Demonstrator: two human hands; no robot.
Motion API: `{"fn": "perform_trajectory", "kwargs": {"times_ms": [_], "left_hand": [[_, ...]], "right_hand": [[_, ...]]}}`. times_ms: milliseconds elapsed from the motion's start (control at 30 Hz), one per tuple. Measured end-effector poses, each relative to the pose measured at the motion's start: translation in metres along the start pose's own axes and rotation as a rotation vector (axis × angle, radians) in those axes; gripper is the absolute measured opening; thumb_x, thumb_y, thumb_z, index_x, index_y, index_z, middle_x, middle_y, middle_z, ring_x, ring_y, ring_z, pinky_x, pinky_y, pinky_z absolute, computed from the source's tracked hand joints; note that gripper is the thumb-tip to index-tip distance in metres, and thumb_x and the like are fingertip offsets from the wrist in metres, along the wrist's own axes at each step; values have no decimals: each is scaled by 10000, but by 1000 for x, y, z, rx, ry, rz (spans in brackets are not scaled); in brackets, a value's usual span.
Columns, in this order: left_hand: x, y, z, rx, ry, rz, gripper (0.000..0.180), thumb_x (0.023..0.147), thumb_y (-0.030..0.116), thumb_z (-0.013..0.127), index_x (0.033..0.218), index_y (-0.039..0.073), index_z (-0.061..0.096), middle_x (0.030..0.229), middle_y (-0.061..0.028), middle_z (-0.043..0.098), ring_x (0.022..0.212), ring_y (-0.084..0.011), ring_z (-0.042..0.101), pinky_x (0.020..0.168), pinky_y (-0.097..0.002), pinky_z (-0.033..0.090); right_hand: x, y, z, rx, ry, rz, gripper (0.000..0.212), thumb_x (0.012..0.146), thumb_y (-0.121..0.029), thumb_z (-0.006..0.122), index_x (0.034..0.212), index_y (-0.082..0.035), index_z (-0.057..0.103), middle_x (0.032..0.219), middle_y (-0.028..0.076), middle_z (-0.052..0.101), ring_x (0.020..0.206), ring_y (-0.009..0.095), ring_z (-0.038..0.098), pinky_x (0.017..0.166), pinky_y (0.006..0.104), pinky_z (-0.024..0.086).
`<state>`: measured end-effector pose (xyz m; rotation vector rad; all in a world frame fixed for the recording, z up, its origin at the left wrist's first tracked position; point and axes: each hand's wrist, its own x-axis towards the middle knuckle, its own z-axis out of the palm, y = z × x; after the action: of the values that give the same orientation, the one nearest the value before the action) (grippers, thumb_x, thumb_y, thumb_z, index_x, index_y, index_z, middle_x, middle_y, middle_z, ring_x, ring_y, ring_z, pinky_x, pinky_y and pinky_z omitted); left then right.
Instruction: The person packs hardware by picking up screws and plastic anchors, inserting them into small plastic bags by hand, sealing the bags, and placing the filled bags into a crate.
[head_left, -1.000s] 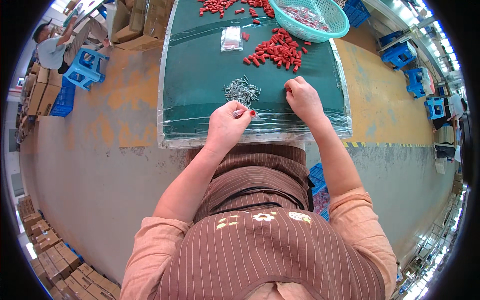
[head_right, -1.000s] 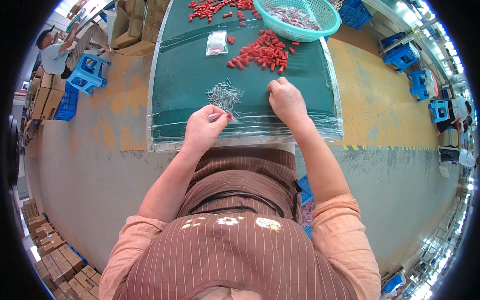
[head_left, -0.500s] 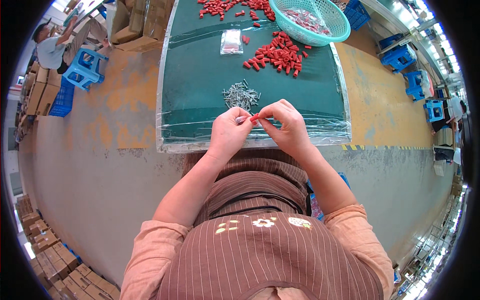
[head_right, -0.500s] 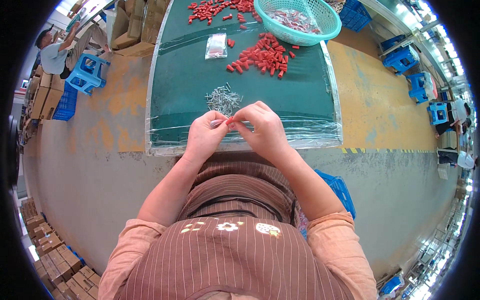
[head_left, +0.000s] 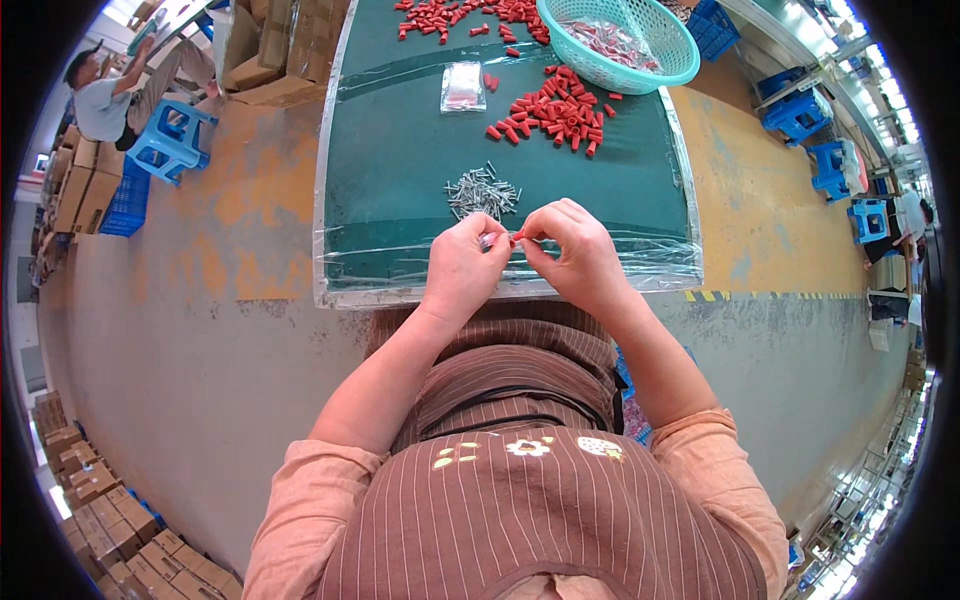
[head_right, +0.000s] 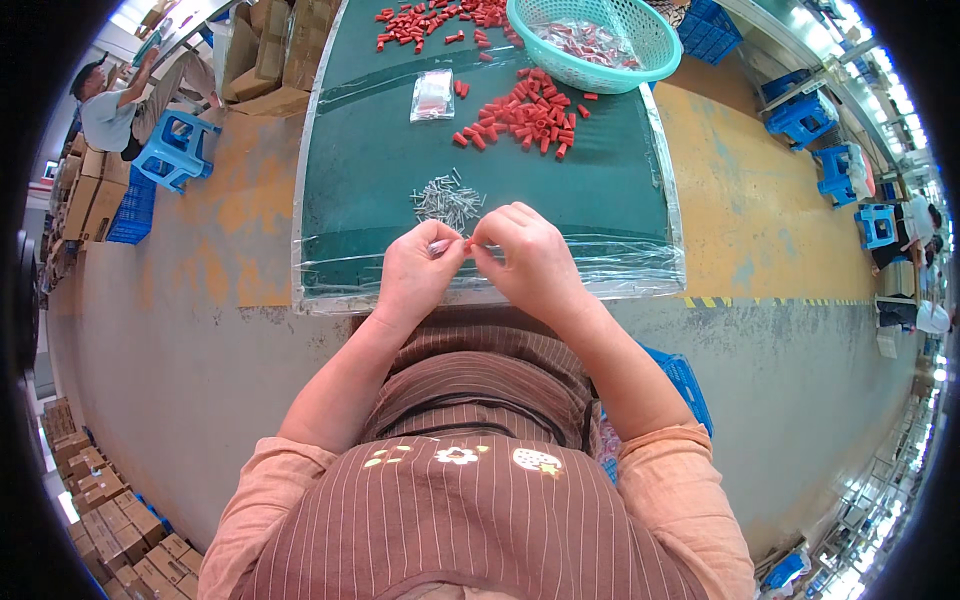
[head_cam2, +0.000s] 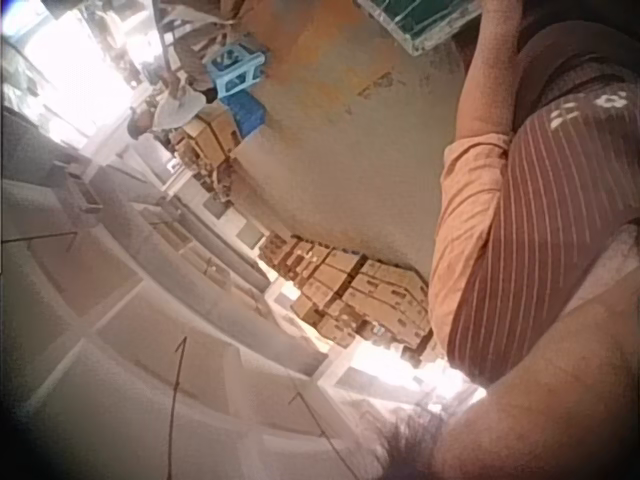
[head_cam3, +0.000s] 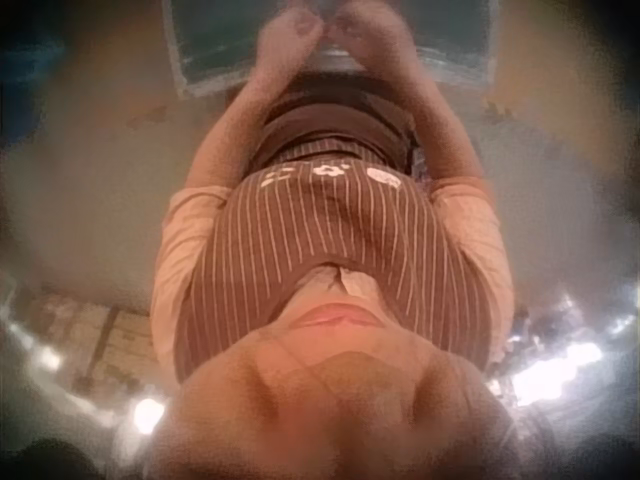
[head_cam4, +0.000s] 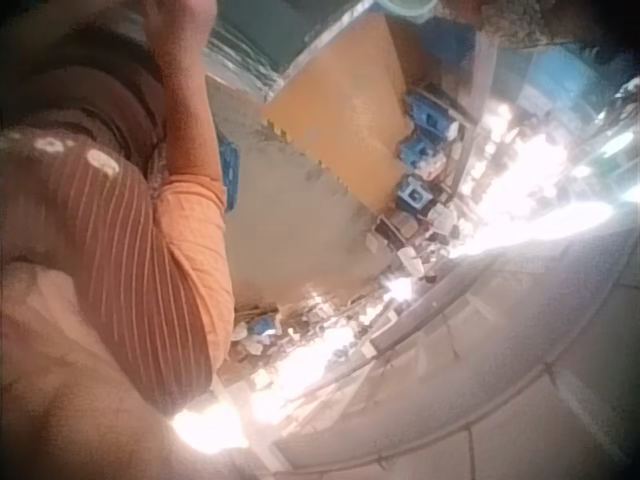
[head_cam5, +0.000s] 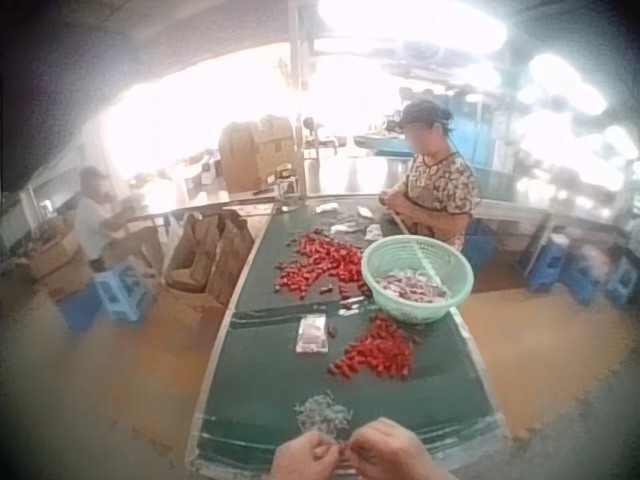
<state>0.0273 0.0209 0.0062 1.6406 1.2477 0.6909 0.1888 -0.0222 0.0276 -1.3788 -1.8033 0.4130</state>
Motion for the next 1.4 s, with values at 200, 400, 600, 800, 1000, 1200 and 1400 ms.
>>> {"fn": "perform_trajectory", "kwargs": {"times_ms": [200,400,600,800,1000,1200,1400], "left_hand": [[-1,7,-1,58,-12,3,135,823,143,653,831,8,649,677,-69,630,626,-81,544,595,-258,460],[2,13,-6,24,-43,-19,148,825,153,643,828,5,650,677,-55,629,631,-79,541,587,-256,454],[1,15,-13,-323,-244,-112,160,872,167,633,882,8,646,774,-3,642,686,-68,551,623,-230,461],[0,5,-15,-451,-386,-127,72,875,78,643,915,18,636,852,-10,632,796,-79,570,732,-220,471],[-6,9,-13,-432,-321,-103,56,868,68,653,889,21,630,850,-8,628,809,-69,567,725,-211,461],[-8,5,-4,-476,-265,-137,55,869,93,658,883,46,633,834,15,625,727,-24,521,604,-172,405],[-11,19,-4,-528,-242,-108,70,864,123,670,882,60,646,744,57,568,587,3,424,491,-164,319]], "right_hand": [[5,-9,-8,-238,-104,-118,94,717,-46,662,785,-42,597,858,79,603,837,267,576,733,369,484],[0,-12,-8,-284,-124,-149,108,715,-53,669,813,-60,623,881,72,605,848,265,580,744,361,485],[-10,-4,-7,8,-126,115,110,732,-56,680,833,-37,640,883,96,602,825,276,603,721,349,495],[-18,5,-5,439,-137,382,93,814,24,661,897,6,623,901,19,562,760,57,547,676,197,453],[-24,7,-9,660,-13,528,62,831,5,650,888,-6,631,864,8,617,763,56,574,689,201,477],[-23,9,-6,659,69,494,151,843,0,641,988,-1,599,836,0,621,767,50,574,703,206,479],[-25,2,-8,587,104,483,168,839,-4,638,1002,-12,599,833,18,622,769,69,587,717,229,490]]}}
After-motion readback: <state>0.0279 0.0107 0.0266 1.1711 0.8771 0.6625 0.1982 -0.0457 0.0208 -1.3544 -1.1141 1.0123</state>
